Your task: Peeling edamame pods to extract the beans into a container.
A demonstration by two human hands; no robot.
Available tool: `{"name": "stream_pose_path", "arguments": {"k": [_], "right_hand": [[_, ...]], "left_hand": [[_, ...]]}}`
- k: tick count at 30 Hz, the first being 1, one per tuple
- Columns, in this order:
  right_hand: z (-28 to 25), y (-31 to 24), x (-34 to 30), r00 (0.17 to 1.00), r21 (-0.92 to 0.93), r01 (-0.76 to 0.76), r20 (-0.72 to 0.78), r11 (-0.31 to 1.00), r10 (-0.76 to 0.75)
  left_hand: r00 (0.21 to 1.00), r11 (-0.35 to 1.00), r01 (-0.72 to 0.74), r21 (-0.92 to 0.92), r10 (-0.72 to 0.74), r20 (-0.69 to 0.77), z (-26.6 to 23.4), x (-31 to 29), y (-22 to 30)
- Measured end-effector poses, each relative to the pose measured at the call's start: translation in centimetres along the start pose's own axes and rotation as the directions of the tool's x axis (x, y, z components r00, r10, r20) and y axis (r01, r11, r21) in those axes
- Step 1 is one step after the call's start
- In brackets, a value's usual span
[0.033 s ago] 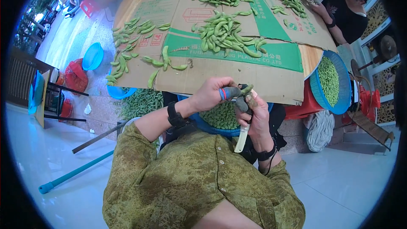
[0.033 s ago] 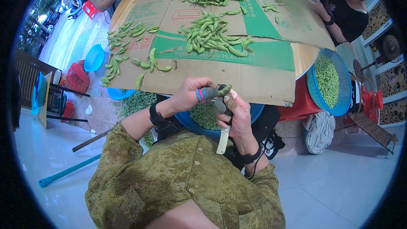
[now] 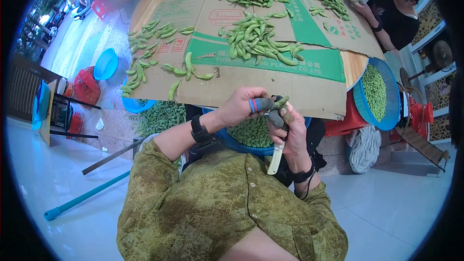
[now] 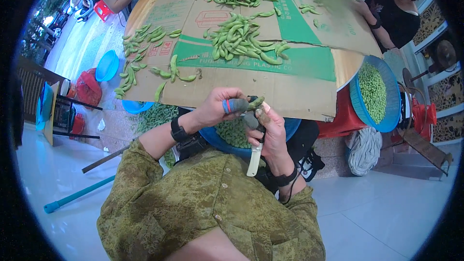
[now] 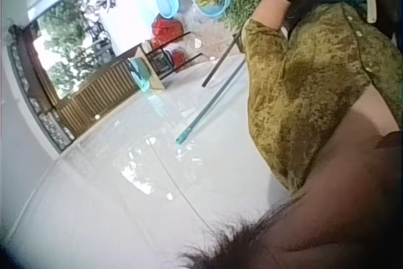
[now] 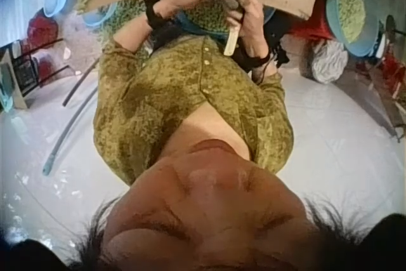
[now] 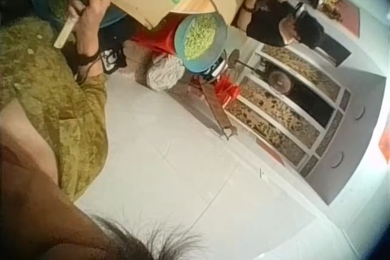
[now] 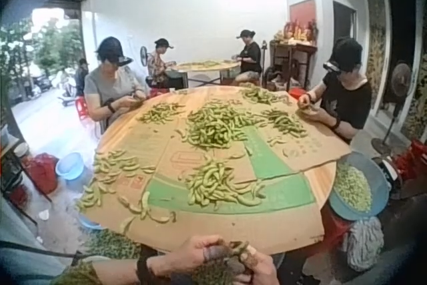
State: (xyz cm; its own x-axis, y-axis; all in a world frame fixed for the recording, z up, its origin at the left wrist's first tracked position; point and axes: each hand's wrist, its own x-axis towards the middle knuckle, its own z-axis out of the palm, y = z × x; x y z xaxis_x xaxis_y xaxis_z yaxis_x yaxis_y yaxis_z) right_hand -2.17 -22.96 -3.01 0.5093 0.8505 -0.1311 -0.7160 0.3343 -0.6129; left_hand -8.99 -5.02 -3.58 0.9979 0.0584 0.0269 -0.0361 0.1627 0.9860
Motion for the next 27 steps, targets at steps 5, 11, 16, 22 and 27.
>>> {"name": "stream_pose_path", "arguments": {"k": [5,11,16,22,27], "right_hand": [[-0.6,0.1,0.3,0.985,0.256,-0.102,0.164,0.961,0.061],[-1.6,0.2,0.8,0.987,0.346,-0.135,0.124,0.928,0.098],[-1.0,-0.1,0.4,0.974,0.292,-0.22,0.111,0.931,0.195],[-0.1,0.6,0.7,0.983,0.328,-0.178,0.009,0.928,0.186],[0.0,0.6,0.8,0.989,0.2,-0.146,0.05,0.969,0.139]], "left_hand": [[0.926,0.693,0.377,-0.614,-0.269,0.265,0.0,0.2,0.8],[0.95,0.835,-0.311,0.454,0.294,0.109,0.0,0.3,2.5],[0.858,0.311,-0.454,0.835,0.404,0.316,0.0,-0.9,3.4],[0.87,0.642,-0.365,0.674,0.493,0.001,0.3,-0.4,1.6],[0.959,0.961,0.148,-0.235,-0.197,-0.203,0.4,-1.0,0.5]]}}
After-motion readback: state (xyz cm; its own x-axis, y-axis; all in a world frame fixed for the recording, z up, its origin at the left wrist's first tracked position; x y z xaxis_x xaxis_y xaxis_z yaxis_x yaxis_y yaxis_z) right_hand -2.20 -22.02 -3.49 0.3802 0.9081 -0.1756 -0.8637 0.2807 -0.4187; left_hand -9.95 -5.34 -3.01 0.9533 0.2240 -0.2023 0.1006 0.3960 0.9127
